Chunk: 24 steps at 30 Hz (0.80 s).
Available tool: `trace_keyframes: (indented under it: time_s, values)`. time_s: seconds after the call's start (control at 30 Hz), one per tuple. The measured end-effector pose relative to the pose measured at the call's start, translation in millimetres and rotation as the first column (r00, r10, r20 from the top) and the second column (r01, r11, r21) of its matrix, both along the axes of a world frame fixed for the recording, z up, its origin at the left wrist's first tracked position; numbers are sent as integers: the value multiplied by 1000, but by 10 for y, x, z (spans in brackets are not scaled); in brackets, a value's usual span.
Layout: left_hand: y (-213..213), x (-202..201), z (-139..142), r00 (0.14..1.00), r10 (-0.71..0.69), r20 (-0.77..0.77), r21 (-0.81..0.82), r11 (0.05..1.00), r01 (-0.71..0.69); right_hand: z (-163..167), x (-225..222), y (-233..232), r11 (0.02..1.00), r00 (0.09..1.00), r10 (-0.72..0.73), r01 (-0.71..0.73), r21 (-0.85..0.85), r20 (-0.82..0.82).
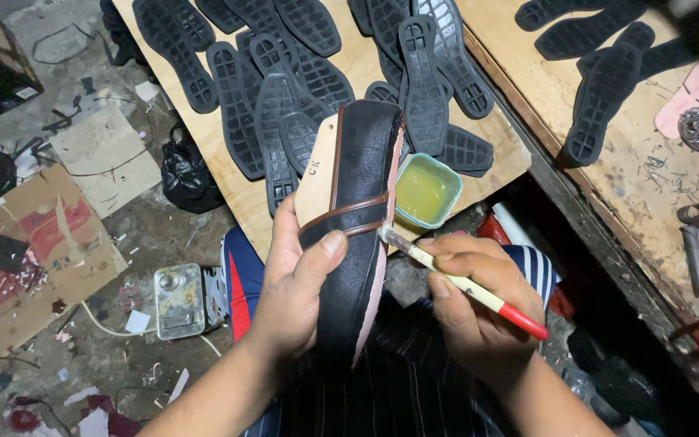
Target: The person holds a shoe in one hand and uses a brush to apply glue from a small container onto the sole edge of the shoe, rotating the shoe to coat the perimeter. Many rubber soles lie on the workbench around them.
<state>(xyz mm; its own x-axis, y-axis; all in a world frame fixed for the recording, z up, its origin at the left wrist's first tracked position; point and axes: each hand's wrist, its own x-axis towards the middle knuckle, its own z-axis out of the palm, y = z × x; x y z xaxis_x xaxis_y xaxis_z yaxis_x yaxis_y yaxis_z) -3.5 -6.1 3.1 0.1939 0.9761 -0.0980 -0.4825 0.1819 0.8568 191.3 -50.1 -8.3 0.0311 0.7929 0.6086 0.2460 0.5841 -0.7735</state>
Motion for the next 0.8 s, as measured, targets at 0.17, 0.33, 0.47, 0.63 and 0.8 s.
trace_keyframes:
  time_s: [0.17, 0.33, 0.47, 0.63, 0.8]
  values:
    - [14, -14, 14, 1000, -4, 0, 21, 1000, 4, 36, 11, -126, 1000, 995, 23, -25, 12, 99]
    - [32, -8, 20, 997, -10, 75, -25, 1000, 12, 22, 43, -195, 999, 998, 51, -51, 6, 36]
    - [18, 0, 20, 996, -39, 78, -24, 999, 41, 4, 74, -119, 997, 999, -51, 51, -56, 4]
    - [1, 12, 20, 999, -25, 45, 21, 999, 25, -5, 31, -71, 999, 999, -33, 34, -25, 28]
    - [17, 19, 18, 1000, -20, 21, 63, 998, 19, 12, 41, -84, 999, 1000, -6, 7, -44, 24]
